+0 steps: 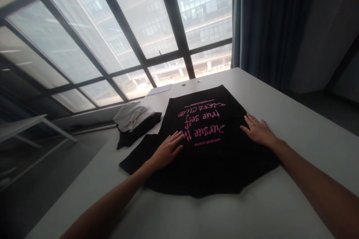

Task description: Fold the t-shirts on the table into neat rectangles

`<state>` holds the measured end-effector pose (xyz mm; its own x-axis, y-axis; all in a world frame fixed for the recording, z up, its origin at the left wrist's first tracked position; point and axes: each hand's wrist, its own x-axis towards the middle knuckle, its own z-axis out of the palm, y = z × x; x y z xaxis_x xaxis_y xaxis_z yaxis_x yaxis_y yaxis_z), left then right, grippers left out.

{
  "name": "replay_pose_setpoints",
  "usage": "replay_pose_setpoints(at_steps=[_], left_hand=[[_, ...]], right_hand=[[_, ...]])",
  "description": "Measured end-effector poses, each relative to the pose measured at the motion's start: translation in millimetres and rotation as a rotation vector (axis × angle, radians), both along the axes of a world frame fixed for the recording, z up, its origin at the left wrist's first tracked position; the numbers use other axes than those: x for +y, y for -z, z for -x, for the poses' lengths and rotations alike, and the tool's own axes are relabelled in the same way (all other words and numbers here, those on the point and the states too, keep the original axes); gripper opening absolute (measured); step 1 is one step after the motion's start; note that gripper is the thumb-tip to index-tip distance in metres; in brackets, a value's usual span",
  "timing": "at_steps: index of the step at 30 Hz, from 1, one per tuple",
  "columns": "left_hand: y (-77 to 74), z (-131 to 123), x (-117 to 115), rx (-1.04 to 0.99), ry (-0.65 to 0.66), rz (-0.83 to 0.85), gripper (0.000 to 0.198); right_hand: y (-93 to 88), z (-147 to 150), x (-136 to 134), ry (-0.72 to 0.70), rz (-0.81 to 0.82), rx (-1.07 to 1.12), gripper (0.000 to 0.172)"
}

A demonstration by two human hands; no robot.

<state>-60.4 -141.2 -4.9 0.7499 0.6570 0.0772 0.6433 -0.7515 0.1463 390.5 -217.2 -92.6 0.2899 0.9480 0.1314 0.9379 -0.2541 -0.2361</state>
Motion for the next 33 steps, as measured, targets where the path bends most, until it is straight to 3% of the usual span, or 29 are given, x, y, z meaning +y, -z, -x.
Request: replay_pose_setpoints(at_steps=[3,6,11,15,21,27,33], left_hand=[[15.9,27,-1,0.063,-0.037,0.008,0.057],[28.8,37,0,0.084,-0.038,0.017,0.059],[36.4,35,1,0.038,-0.026,0.004,0.059],[37.6,36,1,-0.006,-0.023,0.001,0.058],[36.8,38,-1,-0.036,-0.035,0.013,0.058],[38.3,38,-3,-0.074,-0.06,0.014,0.071],[42.3,37,-3,-0.065,-0.112,0.019,0.078]], right_hand=[[-0.5,0,-1,0.005,0.004,-0.011,0.075],[-4.8,1,-4,0.008,0.016,-0.03,0.075],[-36.5,21,-7,0.036,-0.13,-0.087,0.073],[-71.7,77,2,-0.12,-0.306,-0.039,0.067],[-99.0,196,40,-0.497,-0.316,0.067,0.06],[-89.1,282,88,-0.645,-0.207,0.143,0.055],[-53.4,313,96,-0.554,-0.268,0.219,0.05]])
